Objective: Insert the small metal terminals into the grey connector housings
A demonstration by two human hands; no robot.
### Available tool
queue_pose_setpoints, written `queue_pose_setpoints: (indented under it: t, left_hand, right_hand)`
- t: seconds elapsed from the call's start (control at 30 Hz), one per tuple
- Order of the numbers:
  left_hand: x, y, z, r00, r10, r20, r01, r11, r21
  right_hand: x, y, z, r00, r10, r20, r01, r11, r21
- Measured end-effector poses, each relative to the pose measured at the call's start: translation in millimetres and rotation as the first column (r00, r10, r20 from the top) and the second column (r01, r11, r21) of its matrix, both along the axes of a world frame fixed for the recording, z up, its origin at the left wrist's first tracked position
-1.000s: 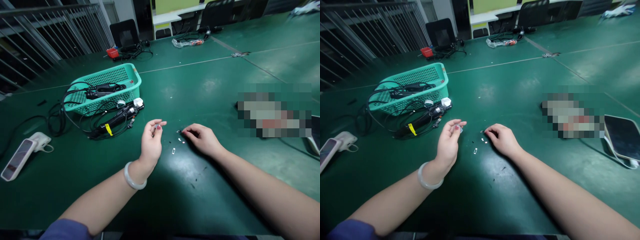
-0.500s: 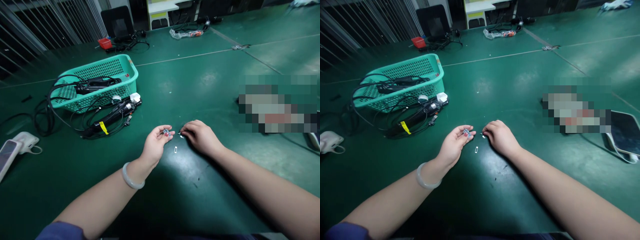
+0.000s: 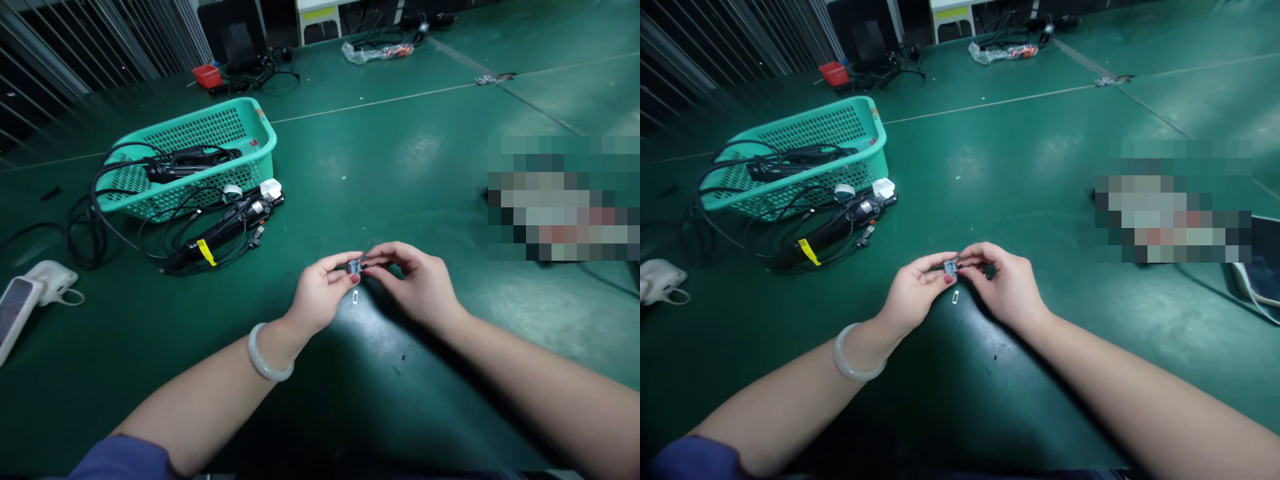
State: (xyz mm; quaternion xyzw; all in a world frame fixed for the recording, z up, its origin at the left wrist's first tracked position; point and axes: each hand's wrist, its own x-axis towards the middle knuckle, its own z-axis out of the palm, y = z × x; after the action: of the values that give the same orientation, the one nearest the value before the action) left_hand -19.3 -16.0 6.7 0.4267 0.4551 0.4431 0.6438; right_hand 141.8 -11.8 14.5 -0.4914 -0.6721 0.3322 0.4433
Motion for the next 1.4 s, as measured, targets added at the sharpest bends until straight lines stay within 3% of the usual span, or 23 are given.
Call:
queue_pose_setpoints:
  t: [0.33, 0.77, 1.23, 1.4]
  left_hand:
    - [1, -4, -2.9, 0.999, -0.001, -0.049, 0.009, 0.987, 0.158]
    - [3, -6, 1.5, 0.997, -0.057, -0.056, 0.065, 0.989, 0.136]
    - [2, -11, -0.5, 0.976, -0.054, -0.211, 0.101, 0.97, 0.222]
    - [2, -12, 4.7, 0.969, -0.037, -0.244, 0.096, 0.968, 0.232]
  right_hand:
    - [1, -1, -0.8, 0.997, 0.008, -0.08, -0.013, 0.998, -0.062]
    - [0, -3, 3.3, 0.987, -0.015, -0.162, -0.009, 0.989, -0.146]
    - [-2, -6, 5.4, 0.998, -0.04, -0.049, 0.036, 0.995, -0.088]
    - [0, 2, 5.1, 0.99, -0.048, -0.133, 0.021, 0.979, -0.202]
